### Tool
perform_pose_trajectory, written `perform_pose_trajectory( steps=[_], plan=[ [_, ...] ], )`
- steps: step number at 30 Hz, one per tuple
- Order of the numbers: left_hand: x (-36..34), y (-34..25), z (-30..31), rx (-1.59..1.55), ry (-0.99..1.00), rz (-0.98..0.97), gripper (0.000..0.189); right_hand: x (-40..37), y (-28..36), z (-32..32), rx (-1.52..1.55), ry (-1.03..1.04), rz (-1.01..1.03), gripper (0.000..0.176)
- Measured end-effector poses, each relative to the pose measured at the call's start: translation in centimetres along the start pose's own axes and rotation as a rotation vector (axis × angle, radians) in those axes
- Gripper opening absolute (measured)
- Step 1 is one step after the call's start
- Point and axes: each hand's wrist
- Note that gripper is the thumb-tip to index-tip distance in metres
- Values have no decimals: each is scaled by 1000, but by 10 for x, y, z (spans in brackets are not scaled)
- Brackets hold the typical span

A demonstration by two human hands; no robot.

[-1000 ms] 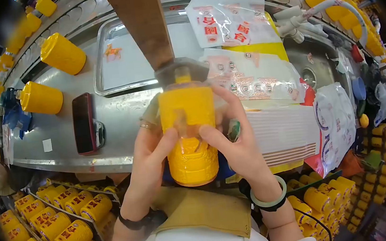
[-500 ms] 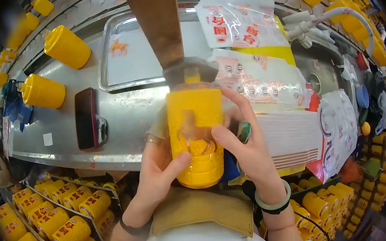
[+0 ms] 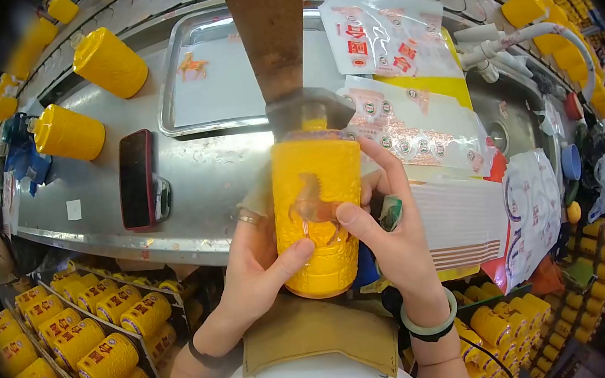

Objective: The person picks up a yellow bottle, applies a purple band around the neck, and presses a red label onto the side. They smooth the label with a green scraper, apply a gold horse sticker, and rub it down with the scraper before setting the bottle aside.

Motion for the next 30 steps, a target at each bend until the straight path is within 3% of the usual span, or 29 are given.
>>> perform_pose_trajectory(
  steps=[9,18,30],
  plan=[
    [0,0,5,-63,-22,13,72,1,-2,3,34,-17,-40,70],
    [1,2,1,-1,-14,-27,84,0,2,-1,25,-9,-15,71],
    [1,0,1,10,-14,-20,83,1,-2,3,22,15,-5,73]
  ],
)
Point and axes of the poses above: each hand's wrist, its own x-axis towards the middle knuckle, its own z-axis out of the back of the hand, y = z × x, and after that the axes turned 7 degrees about -x, right-handed
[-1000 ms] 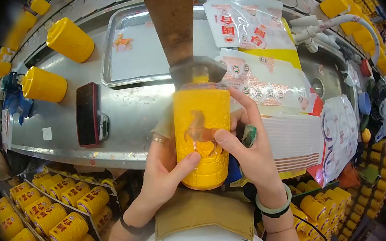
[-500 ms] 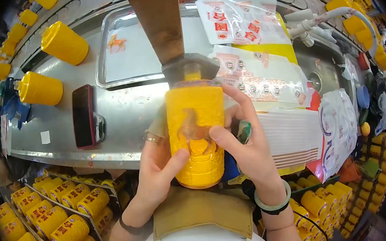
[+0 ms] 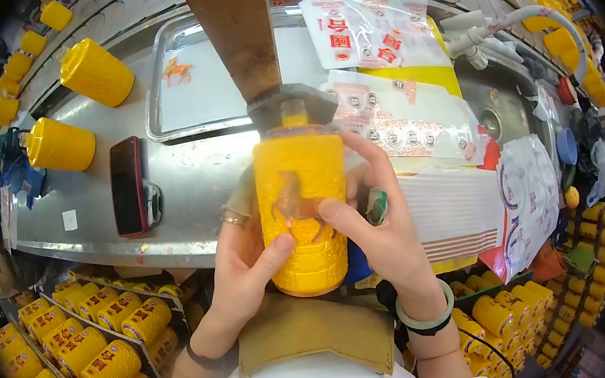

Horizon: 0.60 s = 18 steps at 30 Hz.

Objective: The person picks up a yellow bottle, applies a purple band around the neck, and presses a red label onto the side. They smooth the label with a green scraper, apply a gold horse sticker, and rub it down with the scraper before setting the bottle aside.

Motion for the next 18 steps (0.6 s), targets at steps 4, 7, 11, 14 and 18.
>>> perform_pose_trajectory(
  steps=[4,7,11,14,18],
  plan=[
    [0,-1,1,21,32,-11,84,1,1,-1,13,-1,7,73],
    [0,1,0,27,11,-22,85,1,3,-4,5,-9,-14,73],
    [0,1,0,20,4,-7,85,1,4,-3,-4,0,-4,73],
    [0,2,1,27,7,-4,85,0,3,-2,-9,9,-1,73],
    [0,3,2,46,19,-4,84,-1,3,-2,-17,12,-5,73]
  ],
)
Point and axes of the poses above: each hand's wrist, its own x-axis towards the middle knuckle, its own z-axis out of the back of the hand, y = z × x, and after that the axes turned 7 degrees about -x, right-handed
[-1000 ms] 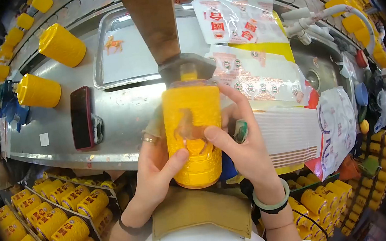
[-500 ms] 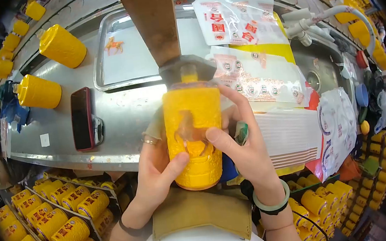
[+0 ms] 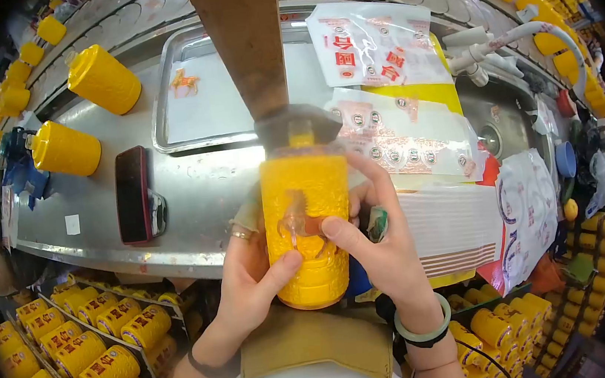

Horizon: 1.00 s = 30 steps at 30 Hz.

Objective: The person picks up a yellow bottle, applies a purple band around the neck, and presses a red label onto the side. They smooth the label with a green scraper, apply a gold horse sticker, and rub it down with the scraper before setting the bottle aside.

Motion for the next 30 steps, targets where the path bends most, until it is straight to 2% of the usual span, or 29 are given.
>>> perform_pose_trajectory(
  steps=[20,22,23,25,26,27,29,30],
  plan=[
    [0,1,-2,-3,-15,1,84,1,2,11,9,-1,-40,72],
    [0,2,-3,0,-15,-8,84,12,5,28,-81,-8,22,71],
    [-1,3,-3,-5,-23,-15,84,11,23,29,-90,-15,69,64],
    [0,3,-3,-9,-25,-20,84,18,37,23,-318,-105,285,59],
    [0,3,-3,8,-20,-29,83,20,46,17,-319,-158,348,47],
    [1,3,-3,25,-14,-38,83,23,58,18,-319,-163,348,47],
    [0,2,-5,7,-27,-27,83,26,80,22,-825,35,669,39],
    [-1,2,-6,-10,-45,-15,83,26,87,15,-875,132,726,36]
  ],
)
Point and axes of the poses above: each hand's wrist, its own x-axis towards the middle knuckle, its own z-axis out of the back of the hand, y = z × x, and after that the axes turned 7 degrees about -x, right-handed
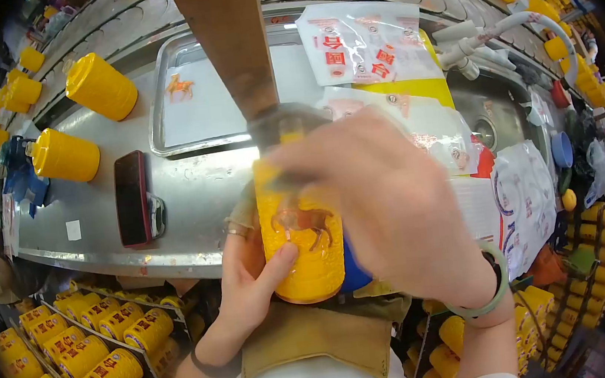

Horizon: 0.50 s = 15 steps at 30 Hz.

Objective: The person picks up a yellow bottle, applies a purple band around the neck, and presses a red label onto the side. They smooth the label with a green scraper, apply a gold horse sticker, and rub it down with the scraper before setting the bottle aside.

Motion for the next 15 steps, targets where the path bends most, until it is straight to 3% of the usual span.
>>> perform_pose_trajectory(
  steps=[3,5,6,11,13,15],
  plan=[
    [-1,-1,0,75,-8,-14,82,5,4,-14,-48,122,144,40],
    [-1,-1,0,40,1,-6,82,11,2,-15,-216,20,94,38],
    [-1,-1,0,0,2,-2,81,14,-4,-13,-333,-128,120,38],
    [1,-7,-3,16,3,31,81,-8,-5,-19,-58,-72,-10,30],
    [0,-7,-1,22,5,40,81,-14,-28,-25,-185,-280,-83,34],
    [3,-9,4,31,21,57,82,-19,-34,-20,-340,-339,-119,28]
  ],
)
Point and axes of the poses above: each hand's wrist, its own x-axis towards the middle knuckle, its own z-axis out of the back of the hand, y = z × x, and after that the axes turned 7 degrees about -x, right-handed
